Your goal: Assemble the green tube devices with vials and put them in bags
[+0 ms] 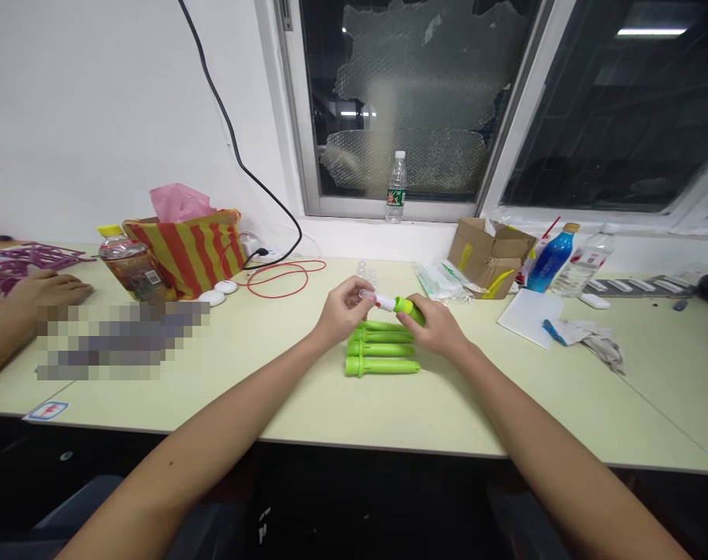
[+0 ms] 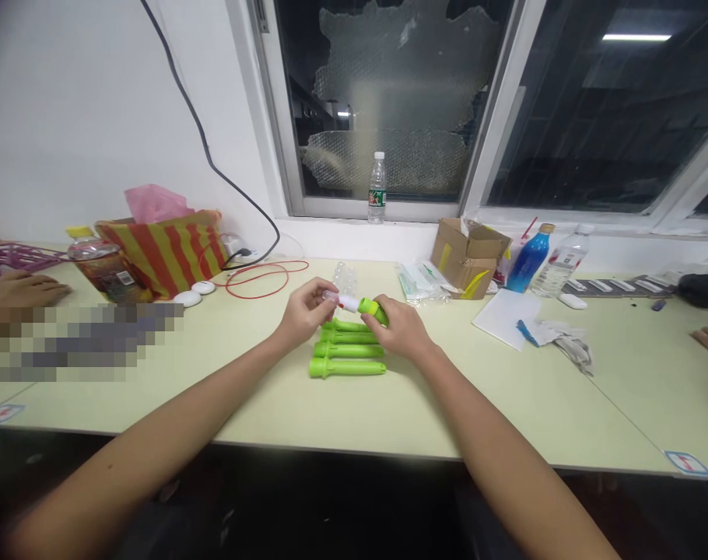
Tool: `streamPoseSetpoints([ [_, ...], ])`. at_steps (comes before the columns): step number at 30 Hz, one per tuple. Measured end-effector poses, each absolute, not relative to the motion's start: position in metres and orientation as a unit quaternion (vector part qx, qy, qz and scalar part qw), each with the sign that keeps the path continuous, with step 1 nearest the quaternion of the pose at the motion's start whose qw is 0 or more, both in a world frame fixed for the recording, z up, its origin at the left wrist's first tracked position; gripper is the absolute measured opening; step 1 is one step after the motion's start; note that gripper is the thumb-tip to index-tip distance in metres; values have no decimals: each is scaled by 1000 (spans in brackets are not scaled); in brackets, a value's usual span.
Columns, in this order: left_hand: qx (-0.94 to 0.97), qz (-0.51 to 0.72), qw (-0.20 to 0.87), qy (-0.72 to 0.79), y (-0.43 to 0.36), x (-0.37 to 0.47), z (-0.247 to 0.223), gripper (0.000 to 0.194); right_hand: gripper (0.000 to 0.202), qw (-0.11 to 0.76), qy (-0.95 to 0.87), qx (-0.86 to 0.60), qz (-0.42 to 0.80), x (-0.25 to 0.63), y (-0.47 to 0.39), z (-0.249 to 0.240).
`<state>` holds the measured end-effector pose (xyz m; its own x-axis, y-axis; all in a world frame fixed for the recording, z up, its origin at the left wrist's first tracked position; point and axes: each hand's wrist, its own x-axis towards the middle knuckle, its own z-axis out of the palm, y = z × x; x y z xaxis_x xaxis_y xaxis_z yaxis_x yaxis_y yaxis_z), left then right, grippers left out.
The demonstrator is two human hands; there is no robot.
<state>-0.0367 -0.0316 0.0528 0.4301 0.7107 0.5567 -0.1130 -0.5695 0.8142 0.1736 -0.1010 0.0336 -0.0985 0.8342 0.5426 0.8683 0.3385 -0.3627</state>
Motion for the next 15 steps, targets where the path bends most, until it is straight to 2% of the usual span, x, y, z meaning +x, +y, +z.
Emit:
streamPoseSetpoints([
  [15,731,458,461,207,-45,-25,45,32,29,339,-761,-554,-13,168,-106,35],
])
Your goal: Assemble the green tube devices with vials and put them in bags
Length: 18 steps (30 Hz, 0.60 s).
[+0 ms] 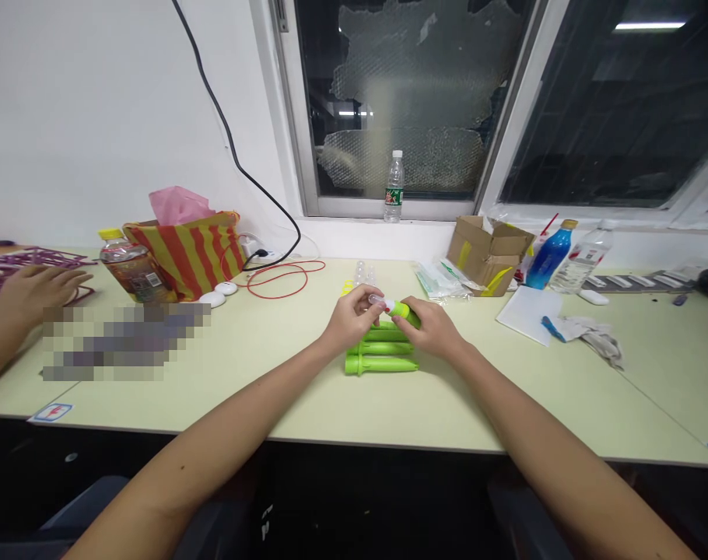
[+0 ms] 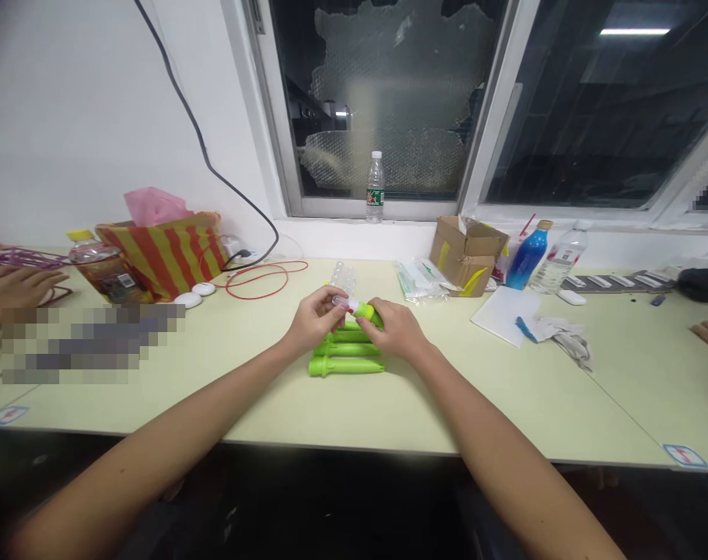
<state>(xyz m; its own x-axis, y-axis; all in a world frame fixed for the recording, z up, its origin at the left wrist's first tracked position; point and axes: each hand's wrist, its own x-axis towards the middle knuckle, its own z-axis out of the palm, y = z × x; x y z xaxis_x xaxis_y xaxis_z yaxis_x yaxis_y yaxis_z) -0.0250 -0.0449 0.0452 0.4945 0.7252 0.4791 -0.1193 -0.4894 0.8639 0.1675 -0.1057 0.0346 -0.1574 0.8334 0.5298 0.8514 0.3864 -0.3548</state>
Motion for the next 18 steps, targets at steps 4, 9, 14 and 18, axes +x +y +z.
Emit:
streamPoseSetpoints([
  [4,738,429,476,211,-44,-23,42,35,27,351,-756,-552,20,167,-107,33],
  [9,750,420,473,191,-43,-23,44,32,30,380,-754,-531,78,165,-107,32],
  [14,760,418,461,185,-43,-27,54,29,30,376,-738,-558,51,158,-107,34],
  [18,751,439,443,218,-43,-28,57,29,27,361,-738,-570,10,155,-106,34],
])
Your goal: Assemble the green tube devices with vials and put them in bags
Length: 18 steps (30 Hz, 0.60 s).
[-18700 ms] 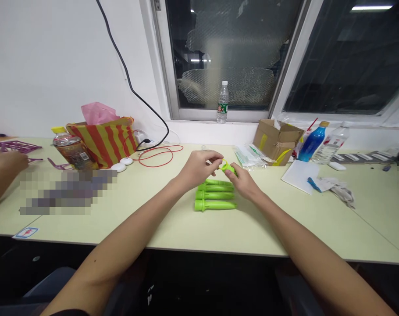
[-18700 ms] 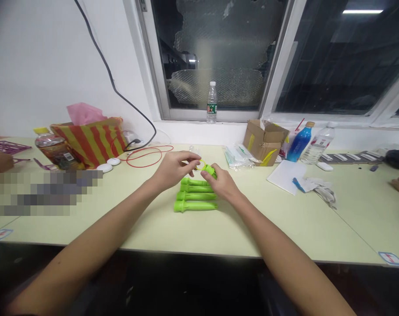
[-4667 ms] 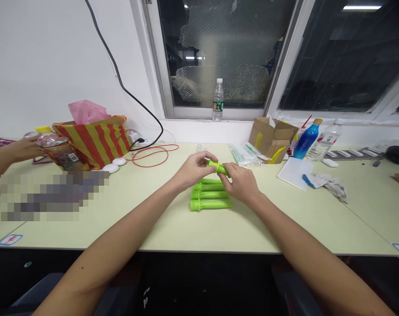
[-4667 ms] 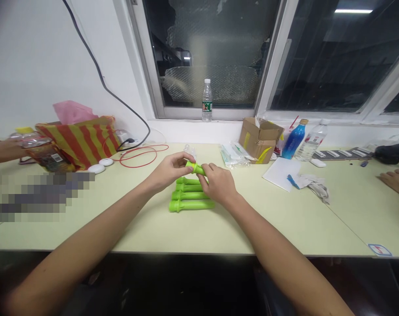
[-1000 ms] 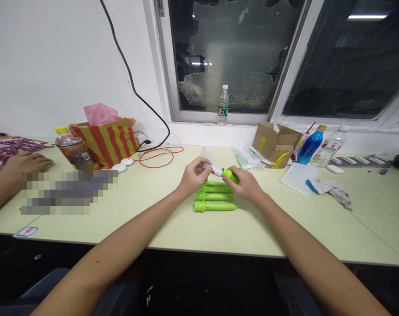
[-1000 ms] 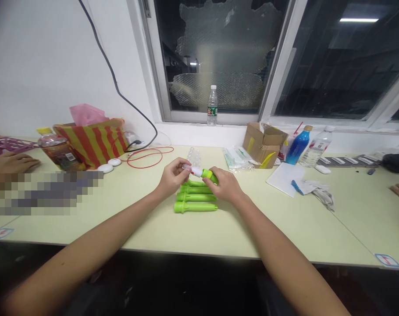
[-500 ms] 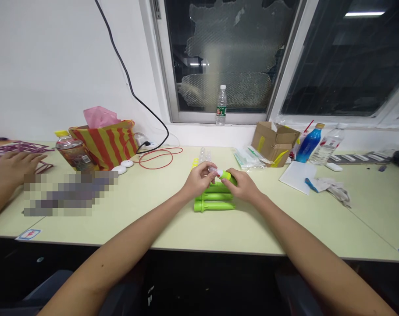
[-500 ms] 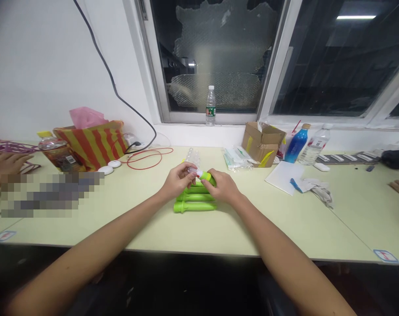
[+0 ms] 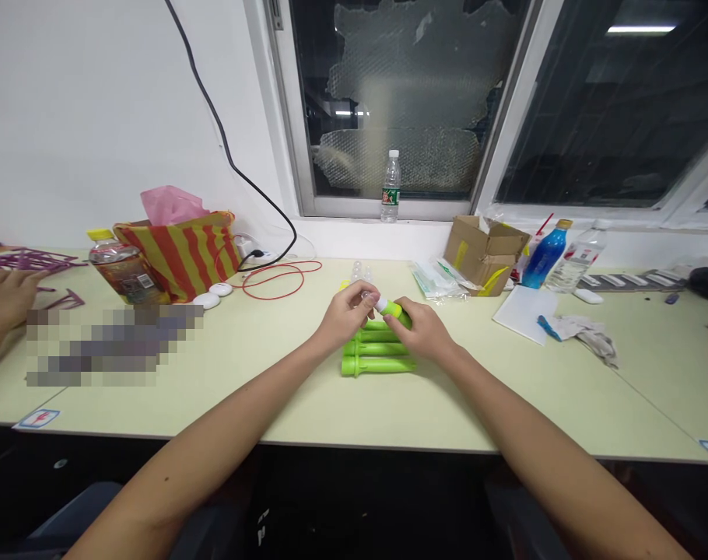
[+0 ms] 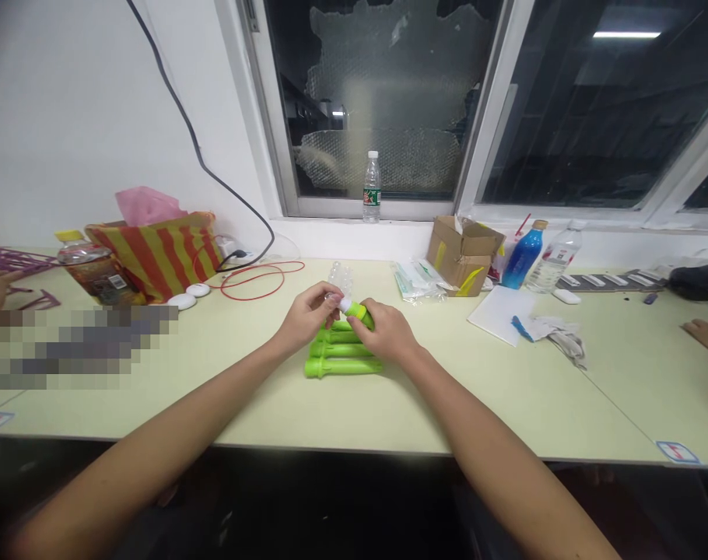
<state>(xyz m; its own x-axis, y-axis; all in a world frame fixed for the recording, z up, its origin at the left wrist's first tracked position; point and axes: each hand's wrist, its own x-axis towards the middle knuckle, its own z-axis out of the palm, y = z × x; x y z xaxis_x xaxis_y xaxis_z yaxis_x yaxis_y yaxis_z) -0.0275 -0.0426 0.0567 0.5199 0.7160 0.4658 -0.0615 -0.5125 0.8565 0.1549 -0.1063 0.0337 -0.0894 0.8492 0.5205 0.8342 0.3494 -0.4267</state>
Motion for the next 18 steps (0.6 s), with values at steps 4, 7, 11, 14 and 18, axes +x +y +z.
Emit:
streamPoseSetpoints([
  [4,743,437,433,263,-43,-26,57,33,28,350,-744,-568,-12,154,-107,33],
  [7,763,404,401,307,-42,-28,58,40,30,348,-749,-564,-24,154,-108,34],
  [11,793,381,344,330,-38,-33,61,59,32,342,-759,-552,-38,153,-108,34],
  [14,805,359,333,336,-36,-35,62,61,34,332,-768,-545,-42,154,-109,33],
  [18,830,325,331,310,-36,-37,64,52,36,316,-776,-544,-48,159,-108,32],
])
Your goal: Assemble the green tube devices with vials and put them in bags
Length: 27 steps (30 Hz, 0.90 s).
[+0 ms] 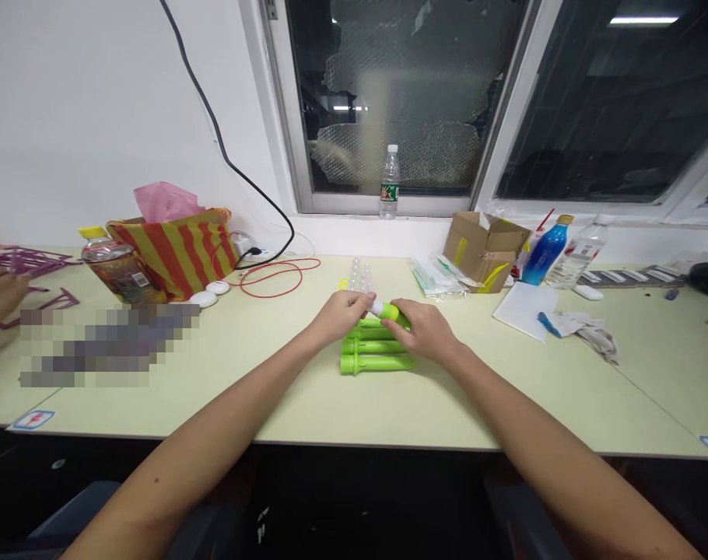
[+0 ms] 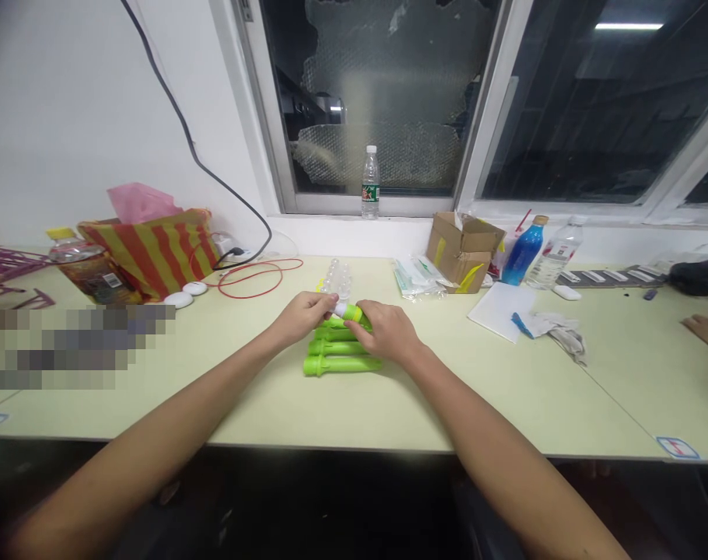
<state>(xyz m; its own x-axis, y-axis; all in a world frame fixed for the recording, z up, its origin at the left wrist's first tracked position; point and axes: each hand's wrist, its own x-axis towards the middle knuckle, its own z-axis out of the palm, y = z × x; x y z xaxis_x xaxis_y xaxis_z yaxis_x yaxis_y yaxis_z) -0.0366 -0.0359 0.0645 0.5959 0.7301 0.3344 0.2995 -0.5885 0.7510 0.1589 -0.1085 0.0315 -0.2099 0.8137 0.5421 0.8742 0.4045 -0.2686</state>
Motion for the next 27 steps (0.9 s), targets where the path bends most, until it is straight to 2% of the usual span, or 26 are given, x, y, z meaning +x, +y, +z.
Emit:
streamPoseSetpoints([
  [9,908,273,225,223,-39,-41,65,8,33,326,-792,-512,66,170,-106,36],
  [13,932,283,160,161,-37,-41,60,16,39,361,-764,-496,200,172,-106,37],
  [16,938,287,152,117,-37,-40,61,25,40,359,-708,-446,413,176,-106,40],
  [20,929,307,193,73,-40,-39,65,28,47,304,-599,-366,644,183,-107,45],
  [23,913,344,210,58,-41,-39,68,21,50,288,-546,-333,713,186,-106,45],
  [27,892,388,228,51,-44,-38,70,16,47,318,-531,-313,720,185,-104,41],
])
